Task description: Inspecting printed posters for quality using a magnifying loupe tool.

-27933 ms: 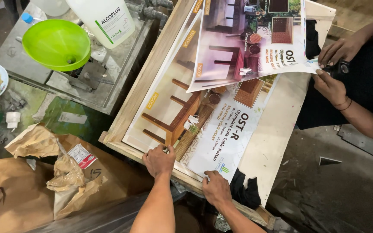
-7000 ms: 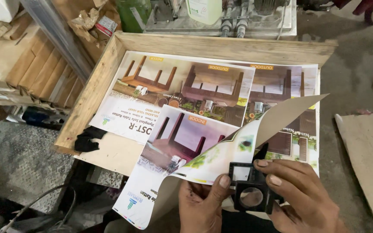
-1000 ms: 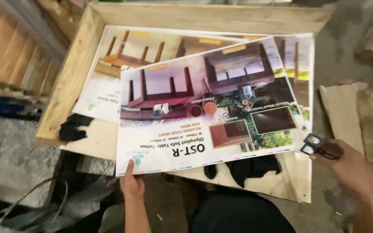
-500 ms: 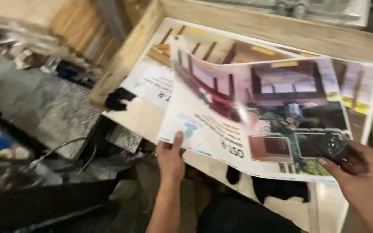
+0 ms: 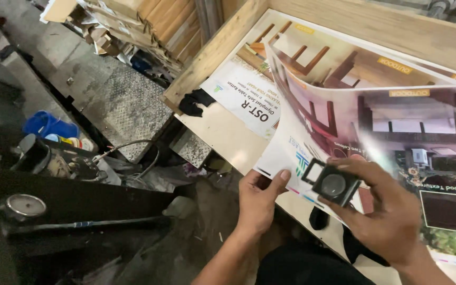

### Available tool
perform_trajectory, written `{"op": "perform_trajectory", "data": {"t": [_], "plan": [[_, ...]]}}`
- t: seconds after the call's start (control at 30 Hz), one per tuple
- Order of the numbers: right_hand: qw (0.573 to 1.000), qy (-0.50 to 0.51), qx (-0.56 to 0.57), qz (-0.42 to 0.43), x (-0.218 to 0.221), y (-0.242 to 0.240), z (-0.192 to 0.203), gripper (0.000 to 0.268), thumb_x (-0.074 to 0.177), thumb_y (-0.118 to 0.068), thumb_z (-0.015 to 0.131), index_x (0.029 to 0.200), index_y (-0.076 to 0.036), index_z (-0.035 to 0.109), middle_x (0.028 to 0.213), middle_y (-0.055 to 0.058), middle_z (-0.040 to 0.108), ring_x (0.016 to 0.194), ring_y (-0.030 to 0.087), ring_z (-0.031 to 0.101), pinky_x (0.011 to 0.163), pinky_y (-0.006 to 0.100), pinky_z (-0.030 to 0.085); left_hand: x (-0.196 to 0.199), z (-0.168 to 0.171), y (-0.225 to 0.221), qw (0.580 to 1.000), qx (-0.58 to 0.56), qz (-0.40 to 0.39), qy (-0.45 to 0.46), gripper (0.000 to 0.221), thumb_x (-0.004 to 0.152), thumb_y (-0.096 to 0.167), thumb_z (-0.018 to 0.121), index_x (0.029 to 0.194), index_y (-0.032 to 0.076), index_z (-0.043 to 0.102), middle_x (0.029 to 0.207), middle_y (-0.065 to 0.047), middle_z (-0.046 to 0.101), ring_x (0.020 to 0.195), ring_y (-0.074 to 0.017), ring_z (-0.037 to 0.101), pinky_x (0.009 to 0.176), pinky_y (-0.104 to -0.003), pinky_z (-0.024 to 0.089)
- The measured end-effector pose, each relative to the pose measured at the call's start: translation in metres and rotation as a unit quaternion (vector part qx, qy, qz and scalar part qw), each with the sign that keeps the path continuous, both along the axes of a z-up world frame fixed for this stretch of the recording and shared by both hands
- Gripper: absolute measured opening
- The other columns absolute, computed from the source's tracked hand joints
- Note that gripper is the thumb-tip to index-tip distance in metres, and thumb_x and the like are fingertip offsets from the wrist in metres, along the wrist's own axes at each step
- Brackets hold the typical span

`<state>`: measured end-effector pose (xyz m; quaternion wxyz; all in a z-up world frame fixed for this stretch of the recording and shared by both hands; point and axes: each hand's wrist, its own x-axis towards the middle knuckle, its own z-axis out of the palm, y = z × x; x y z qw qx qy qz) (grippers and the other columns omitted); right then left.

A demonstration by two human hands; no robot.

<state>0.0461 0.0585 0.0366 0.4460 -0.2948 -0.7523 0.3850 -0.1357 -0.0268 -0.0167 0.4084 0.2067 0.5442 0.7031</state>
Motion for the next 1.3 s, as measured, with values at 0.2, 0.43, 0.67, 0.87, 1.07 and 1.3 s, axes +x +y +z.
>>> {"op": "perform_trajectory", "data": {"t": [0.2,0.43,0.67,0.87,1.07,1.3], "plan": [[0.988,0.024,0.129,0.082,-0.035,-0.01,0.037,0.057,0.066,-0.005,0.084,0.118,-0.002,0.061,0.12,0.014,0.073,0.11,0.028,0.072,0.099,0.04,0.053,0.017,-0.003,-0.023,0.997,0.056,-0.007,0.048,0.023,0.093,0.005,0.074,0.113,-0.004,0.07,0.103,-0.003,0.073,0.091,-0.0082,0.066,0.081,-0.026,0.054],[0.971,0.029,0.213,0.109,-0.043,-0.013,0.073,0.055,0.067,-0.003,0.083,0.117,-0.003,0.06,0.119,0.015,0.072,0.109,0.031,0.07,0.093,0.039,0.057,0.025,0.044,-0.039,0.989,0.113,-0.058,0.077,0.017,0.099,0.014,0.071,0.108,-0.001,0.067,0.101,-0.002,0.07,0.092,-0.0097,0.064,0.081,-0.027,0.054],[0.966,-0.016,0.239,0.095,-0.034,-0.015,0.077,0.057,0.061,-0.006,0.08,0.116,-0.005,0.062,0.118,0.012,0.074,0.109,0.031,0.069,0.098,0.047,0.054,0.03,0.037,-0.046,0.976,0.178,-0.086,0.093,0.037,0.105,0.031,0.075,0.105,-0.005,0.067,0.101,-0.006,0.069,0.09,-0.0139,0.066,0.082,-0.028,0.054],[0.964,0.01,0.246,0.1,-0.032,-0.009,0.079,0.053,0.065,-0.005,0.081,0.115,-0.004,0.063,0.117,0.011,0.074,0.108,0.028,0.07,0.094,0.042,0.055,0.033,0.045,-0.042,0.981,0.161,-0.061,0.085,0.045,0.095,0.027,0.073,0.121,-0.009,0.064,0.109,-0.008,0.07,0.097,-0.0164,0.067,0.086,-0.032,0.055],[0.958,0.009,0.265,0.113,-0.032,-0.008,0.083,0.052,0.068,-0.008,0.083,0.116,-0.003,0.064,0.118,0.012,0.073,0.108,0.029,0.069,0.095,0.043,0.055,0.034,0.05,-0.041,0.985,0.154,-0.077,-0.009,0.057,0.092,0.027,0.074,0.132,-0.01,0.056,0.11,-0.01,0.069,0.098,-0.0166,0.066,0.086,-0.032,0.055],[0.957,0.011,0.268,0.108,-0.033,-0.006,0.083,0.051,0.068,-0.008,0.084,0.115,-0.003,0.064,0.117,0.012,0.073,0.107,0.029,0.069,0.096,0.044,0.056,0.032,0.047,-0.041,0.984,0.161,-0.073,0.029,0.061,0.096,0.031,0.076,0.135,-0.011,0.054,0.111,-0.01,0.07,0.099,-0.0172,0.067,0.087,-0.032,0.056]]}}
